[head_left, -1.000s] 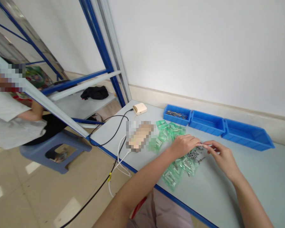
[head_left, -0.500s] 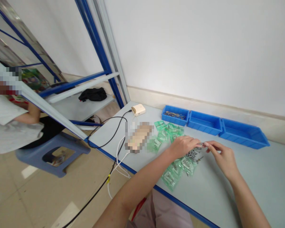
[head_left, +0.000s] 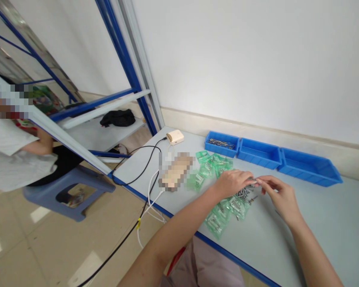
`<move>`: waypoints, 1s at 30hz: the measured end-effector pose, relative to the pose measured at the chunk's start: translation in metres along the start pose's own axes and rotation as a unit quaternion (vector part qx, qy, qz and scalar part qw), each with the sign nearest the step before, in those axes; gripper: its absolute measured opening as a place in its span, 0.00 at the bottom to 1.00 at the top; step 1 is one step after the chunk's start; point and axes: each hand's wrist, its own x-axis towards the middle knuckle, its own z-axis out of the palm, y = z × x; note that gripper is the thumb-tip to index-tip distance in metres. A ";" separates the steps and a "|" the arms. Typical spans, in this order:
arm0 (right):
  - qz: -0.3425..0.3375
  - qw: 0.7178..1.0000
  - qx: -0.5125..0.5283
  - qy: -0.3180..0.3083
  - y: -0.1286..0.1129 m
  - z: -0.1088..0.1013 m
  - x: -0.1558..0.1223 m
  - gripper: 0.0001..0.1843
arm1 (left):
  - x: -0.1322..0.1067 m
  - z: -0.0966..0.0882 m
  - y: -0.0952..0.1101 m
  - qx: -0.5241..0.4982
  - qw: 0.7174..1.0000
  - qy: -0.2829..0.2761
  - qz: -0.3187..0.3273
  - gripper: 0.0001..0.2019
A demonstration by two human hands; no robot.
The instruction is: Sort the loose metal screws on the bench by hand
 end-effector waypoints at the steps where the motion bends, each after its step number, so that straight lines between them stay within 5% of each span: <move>1: 0.005 1.000 0.010 -0.002 0.000 0.001 0.001 0.18 | 0.000 0.000 -0.001 -0.001 1.000 0.001 0.010 0.14; 6: 0.002 0.999 0.037 -0.031 0.000 0.003 0.003 0.20 | 0.000 -0.002 -0.003 0.007 0.999 0.000 0.035 0.14; 13: -0.037 0.996 -0.082 -0.005 0.002 0.002 -0.002 0.17 | 0.000 -0.006 0.000 0.008 1.000 -0.017 -0.001 0.17; 23: -0.045 0.998 -0.037 -0.008 0.002 0.001 -0.001 0.21 | -0.001 -0.001 -0.003 0.017 0.999 -0.012 0.028 0.15; 30: -0.054 0.986 -0.155 -0.016 0.002 -0.003 -0.002 0.22 | 0.005 -0.010 -0.009 0.029 0.999 -0.015 -0.007 0.18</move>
